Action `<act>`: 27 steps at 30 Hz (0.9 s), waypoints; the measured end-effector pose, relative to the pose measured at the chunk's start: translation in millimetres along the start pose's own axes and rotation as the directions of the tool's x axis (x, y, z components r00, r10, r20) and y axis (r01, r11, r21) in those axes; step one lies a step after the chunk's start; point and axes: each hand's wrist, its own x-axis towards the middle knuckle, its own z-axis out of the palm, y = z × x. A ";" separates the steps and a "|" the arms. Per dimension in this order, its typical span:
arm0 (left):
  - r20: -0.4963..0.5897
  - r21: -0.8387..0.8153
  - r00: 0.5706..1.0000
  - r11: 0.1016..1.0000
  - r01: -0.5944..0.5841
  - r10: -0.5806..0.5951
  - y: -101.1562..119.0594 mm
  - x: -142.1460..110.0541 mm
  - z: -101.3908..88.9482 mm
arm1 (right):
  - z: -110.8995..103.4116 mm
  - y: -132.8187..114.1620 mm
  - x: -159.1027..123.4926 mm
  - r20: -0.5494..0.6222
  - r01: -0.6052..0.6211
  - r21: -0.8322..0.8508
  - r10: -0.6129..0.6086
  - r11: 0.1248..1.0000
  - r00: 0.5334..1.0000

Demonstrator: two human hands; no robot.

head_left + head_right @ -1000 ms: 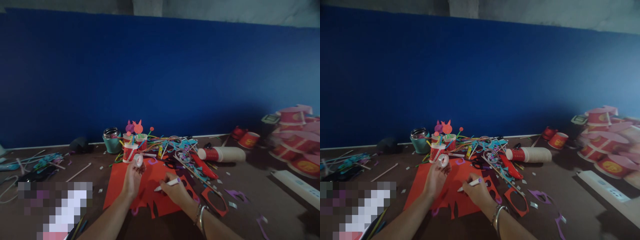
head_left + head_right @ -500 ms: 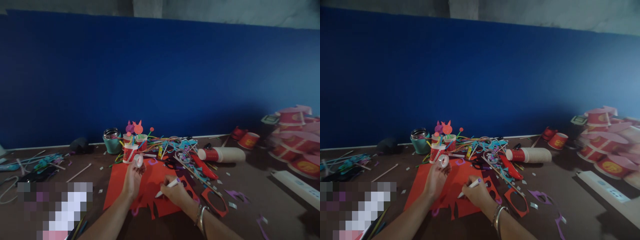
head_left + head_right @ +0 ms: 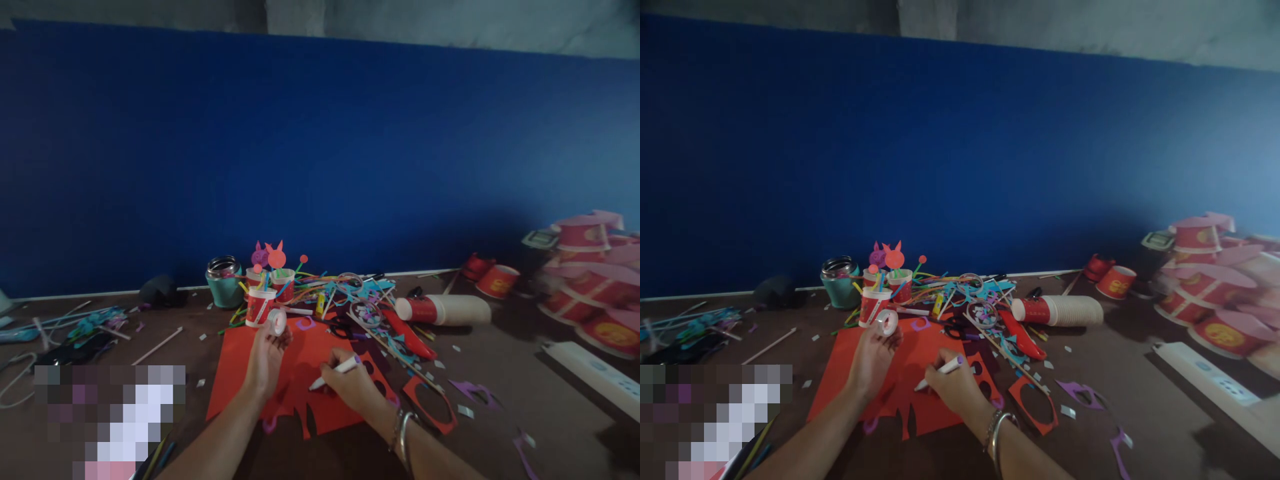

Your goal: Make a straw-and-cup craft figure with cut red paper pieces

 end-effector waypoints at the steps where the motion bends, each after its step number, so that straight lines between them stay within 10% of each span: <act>1: 0.002 -0.001 1.000 1.000 -0.001 0.001 -0.1 0.0 0.0 | -0.1 -0.6 0.0 -0.001 0.006 0.016 -0.006 1.000 1.000; 11: 0.011 -0.004 1.000 1.000 0.002 -0.002 0.2 -1.2 1.7 | 0.5 0.3 0.5 -0.005 0.002 0.024 -0.001 1.000 1.000; 22: 0.170 0.189 0.974 0.965 -0.184 0.152 -8.7 -8.4 2.7 | -13.5 -1.7 12.8 -0.100 -0.002 0.463 0.055 0.886 0.993; 27: 0.196 0.135 0.980 0.991 0.006 -0.033 -8.3 -21.0 12.2 | -13.2 -2.4 17.9 -0.056 0.018 0.623 0.022 0.782 0.998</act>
